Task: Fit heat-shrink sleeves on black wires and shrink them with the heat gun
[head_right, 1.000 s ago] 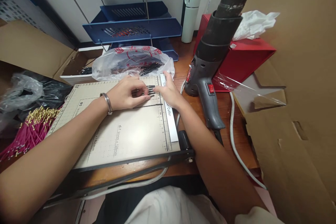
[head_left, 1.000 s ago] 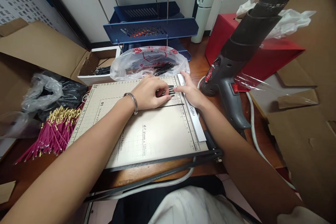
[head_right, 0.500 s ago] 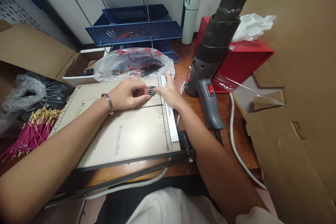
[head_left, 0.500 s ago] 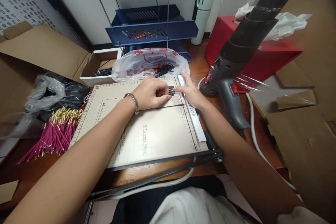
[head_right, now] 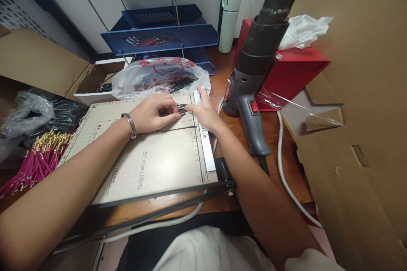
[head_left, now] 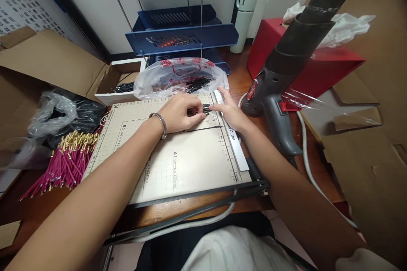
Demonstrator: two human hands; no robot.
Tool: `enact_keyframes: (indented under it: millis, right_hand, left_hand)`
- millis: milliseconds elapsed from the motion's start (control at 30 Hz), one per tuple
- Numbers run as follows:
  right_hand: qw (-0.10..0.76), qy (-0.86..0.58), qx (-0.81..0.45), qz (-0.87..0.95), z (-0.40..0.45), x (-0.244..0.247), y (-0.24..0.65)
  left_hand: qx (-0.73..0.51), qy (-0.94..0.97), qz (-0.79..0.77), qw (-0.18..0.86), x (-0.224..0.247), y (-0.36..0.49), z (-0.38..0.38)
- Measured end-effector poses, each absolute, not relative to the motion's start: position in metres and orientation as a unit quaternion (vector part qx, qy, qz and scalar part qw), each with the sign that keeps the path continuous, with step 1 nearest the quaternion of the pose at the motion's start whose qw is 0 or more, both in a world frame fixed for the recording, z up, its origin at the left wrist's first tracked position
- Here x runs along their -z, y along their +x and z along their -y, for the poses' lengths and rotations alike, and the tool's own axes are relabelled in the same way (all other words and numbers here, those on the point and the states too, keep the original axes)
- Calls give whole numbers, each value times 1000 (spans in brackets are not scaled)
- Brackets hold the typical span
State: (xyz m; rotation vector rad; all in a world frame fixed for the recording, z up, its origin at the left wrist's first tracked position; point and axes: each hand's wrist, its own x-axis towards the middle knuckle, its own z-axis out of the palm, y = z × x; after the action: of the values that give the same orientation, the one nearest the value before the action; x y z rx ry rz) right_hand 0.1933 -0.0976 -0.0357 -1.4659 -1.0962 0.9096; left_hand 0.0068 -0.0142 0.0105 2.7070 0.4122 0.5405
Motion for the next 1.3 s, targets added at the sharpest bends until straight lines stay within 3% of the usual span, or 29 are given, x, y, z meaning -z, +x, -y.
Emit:
enact_keyframes:
  millis: [1300]
  right_hand:
    - [563, -593, -377, 435, 88, 46, 197]
  left_hand:
    - [-199, 947, -171, 185, -9, 8, 14]
